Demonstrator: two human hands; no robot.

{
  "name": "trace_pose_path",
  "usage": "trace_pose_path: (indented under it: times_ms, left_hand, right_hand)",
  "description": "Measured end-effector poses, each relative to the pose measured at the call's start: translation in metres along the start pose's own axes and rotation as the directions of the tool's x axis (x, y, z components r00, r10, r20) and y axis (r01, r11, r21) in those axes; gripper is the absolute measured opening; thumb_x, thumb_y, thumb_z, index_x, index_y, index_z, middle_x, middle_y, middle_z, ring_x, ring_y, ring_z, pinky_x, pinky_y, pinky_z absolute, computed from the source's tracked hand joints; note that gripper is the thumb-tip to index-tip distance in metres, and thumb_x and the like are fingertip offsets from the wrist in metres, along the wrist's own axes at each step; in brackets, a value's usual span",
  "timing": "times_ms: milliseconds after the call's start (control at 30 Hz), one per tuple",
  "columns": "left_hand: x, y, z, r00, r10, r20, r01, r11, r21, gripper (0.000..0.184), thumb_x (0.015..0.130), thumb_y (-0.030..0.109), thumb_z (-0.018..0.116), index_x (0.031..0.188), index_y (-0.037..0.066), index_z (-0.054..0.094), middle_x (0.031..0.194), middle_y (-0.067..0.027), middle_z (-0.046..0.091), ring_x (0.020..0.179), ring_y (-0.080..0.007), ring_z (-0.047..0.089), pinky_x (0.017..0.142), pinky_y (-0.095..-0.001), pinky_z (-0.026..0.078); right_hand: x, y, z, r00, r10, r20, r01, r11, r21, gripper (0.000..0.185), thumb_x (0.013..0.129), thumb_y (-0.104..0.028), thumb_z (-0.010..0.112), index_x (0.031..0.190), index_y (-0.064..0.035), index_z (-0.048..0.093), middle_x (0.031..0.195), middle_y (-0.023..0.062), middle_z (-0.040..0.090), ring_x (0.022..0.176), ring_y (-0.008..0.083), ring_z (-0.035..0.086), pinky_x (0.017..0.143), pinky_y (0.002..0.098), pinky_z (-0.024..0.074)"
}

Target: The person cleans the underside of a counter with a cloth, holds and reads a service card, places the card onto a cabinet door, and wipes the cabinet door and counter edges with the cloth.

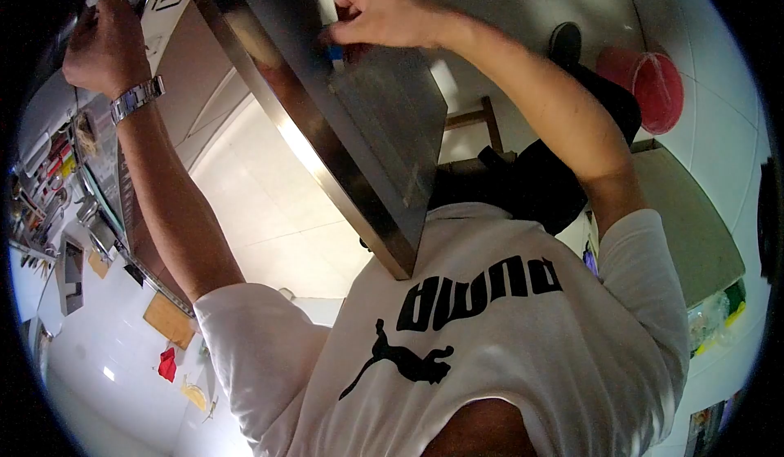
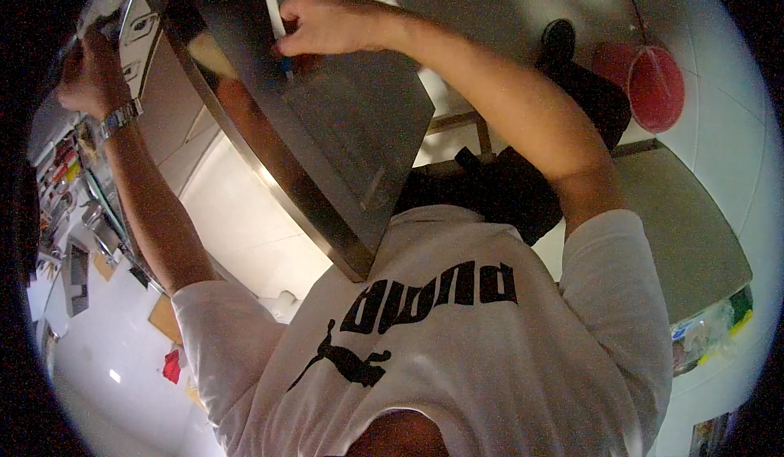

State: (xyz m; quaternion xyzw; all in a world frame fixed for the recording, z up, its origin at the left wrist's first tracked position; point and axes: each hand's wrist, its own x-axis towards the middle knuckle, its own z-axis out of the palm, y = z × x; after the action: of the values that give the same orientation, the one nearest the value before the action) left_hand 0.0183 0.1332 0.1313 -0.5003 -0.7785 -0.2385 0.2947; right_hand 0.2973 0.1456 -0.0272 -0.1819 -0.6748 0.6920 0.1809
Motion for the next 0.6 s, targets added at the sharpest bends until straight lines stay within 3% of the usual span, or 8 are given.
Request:
trace_pose_path:
  times_ms: [33, 133, 200, 233, 300, 400, 533, 600]
  left_hand:
    - [0.003, -0.004, 0.001, 1.0, 0.002, 0.0, -0.002, 1.0, 0.0, 0.035, 0.067, 0.039, 0.061, 0.07, 0.006, 0.071, 0.051, -0.0116, 0.061, 0.044, -0.0193, 0.06, 0.048, -0.0291, 0.045]
    - [0.004, 0.001, -0.003, 0.965, 0.259, 0.05, -0.262, 0.919, 0.293, 0.036, 0.067, 0.04, 0.059, 0.071, 0.006, 0.071, 0.051, -0.0125, 0.06, 0.045, -0.0212, 0.061, 0.048, -0.0302, 0.045]
    - [-0.004, 0.013, -0.006, 1.0, 0.0, 0.009, 0.0, 0.999, 0.032, 0.037, 0.068, 0.041, 0.058, 0.072, 0.006, 0.071, 0.051, -0.0123, 0.061, 0.045, -0.0216, 0.061, 0.049, -0.0311, 0.046]
    - [-0.003, 0.013, -0.006, 1.0, 0.0, 0.008, 0.0, 1.0, 0.032, 0.037, 0.068, 0.041, 0.058, 0.072, 0.006, 0.071, 0.051, -0.0123, 0.061, 0.045, -0.0216, 0.061, 0.049, -0.0311, 0.046]
    - [-0.002, 0.01, -0.005, 1.0, 0.001, 0.013, -0.001, 1.0, 0.026, 0.038, 0.068, 0.042, 0.057, 0.073, 0.007, 0.071, 0.052, -0.012, 0.061, 0.046, -0.0211, 0.061, 0.05, -0.0317, 0.047]
    - [-0.003, 0.001, 0.002, 1.0, -0.019, -0.01, 0.018, 0.993, -0.116, 0.037, 0.068, 0.041, 0.058, 0.073, 0.007, 0.071, 0.052, -0.0121, 0.061, 0.047, -0.0203, 0.062, 0.05, -0.0311, 0.047]
    - [-0.001, -0.003, 0.0, 0.996, 0.083, 0.016, -0.083, 0.997, -0.006, 0.037, 0.068, 0.041, 0.058, 0.072, 0.006, 0.071, 0.052, -0.0123, 0.061, 0.047, -0.0198, 0.062, 0.051, -0.0311, 0.047]
    - [-0.003, -0.004, -0.001, 0.985, 0.17, 0.012, -0.171, 0.984, 0.053, 0.038, 0.068, 0.041, 0.058, 0.07, 0.006, 0.071, 0.051, -0.0127, 0.061, 0.047, -0.0206, 0.062, 0.051, -0.0311, 0.047]
  right_hand:
    - [0.003, 0.004, -0.002, 1.0, -0.001, -0.001, 0.001, 1.0, 0.001, 0.033, 0.074, -0.026, 0.066, 0.081, 0.0063, 0.061, 0.067, 0.0165, 0.06, 0.062, 0.0179, 0.059, 0.057, 0.0352, 0.0455]
    - [0.013, 0.004, -0.007, 0.968, -0.174, 0.182, 0.209, 0.958, -0.196, 0.038, 0.073, -0.029, 0.062, 0.078, 0.0089, 0.061, 0.069, 0.0177, 0.061, 0.064, 0.0207, 0.06, 0.058, 0.0346, 0.0458]
    - [0.003, -0.015, -0.008, 0.979, -0.052, 0.196, 0.086, 0.981, -0.173, 0.031, 0.077, -0.025, 0.062, 0.077, 0.0057, 0.059, 0.069, 0.012, 0.059, 0.062, 0.016, 0.06, 0.057, 0.0312, 0.0477]
    - [0.0, -0.025, -0.009, 0.974, 0.069, 0.214, -0.036, 0.988, -0.152, 0.025, 0.081, -0.021, 0.061, 0.075, 0.0024, 0.056, 0.068, 0.0064, 0.057, 0.061, 0.0113, 0.06, 0.056, 0.0278, 0.0496]
    - [-0.002, -0.021, -0.002, 0.988, -0.037, 0.153, 0.061, 0.986, -0.157, 0.027, 0.078, -0.023, 0.059, 0.069, 0.0021, 0.055, 0.061, 0.0046, 0.05, 0.055, 0.0099, 0.052, 0.049, 0.0292, 0.0438]
    - [-0.011, -0.035, -0.006, 0.948, 0.103, 0.3, -0.041, 0.978, -0.206, 0.033, 0.081, -0.028, 0.057, 0.064, 0.0004, 0.058, 0.052, 0.0038, 0.044, 0.051, 0.0114, 0.044, 0.047, 0.0321, 0.0343]
    - [-0.006, -0.021, -0.007, 0.93, 0.054, 0.363, 0.032, 0.973, -0.228, 0.039, 0.086, -0.035, 0.055, 0.072, 0.0, 0.063, 0.056, 0.0047, 0.05, 0.053, 0.0126, 0.049, 0.053, 0.0321, 0.0413]
    - [-0.004, -0.009, -0.002, 0.957, 0.072, 0.28, -0.059, 0.997, -0.054, 0.048, 0.088, -0.046, 0.053, 0.079, -0.0007, 0.065, 0.065, 0.0071, 0.059, 0.059, 0.0145, 0.056, 0.061, 0.0326, 0.0473]
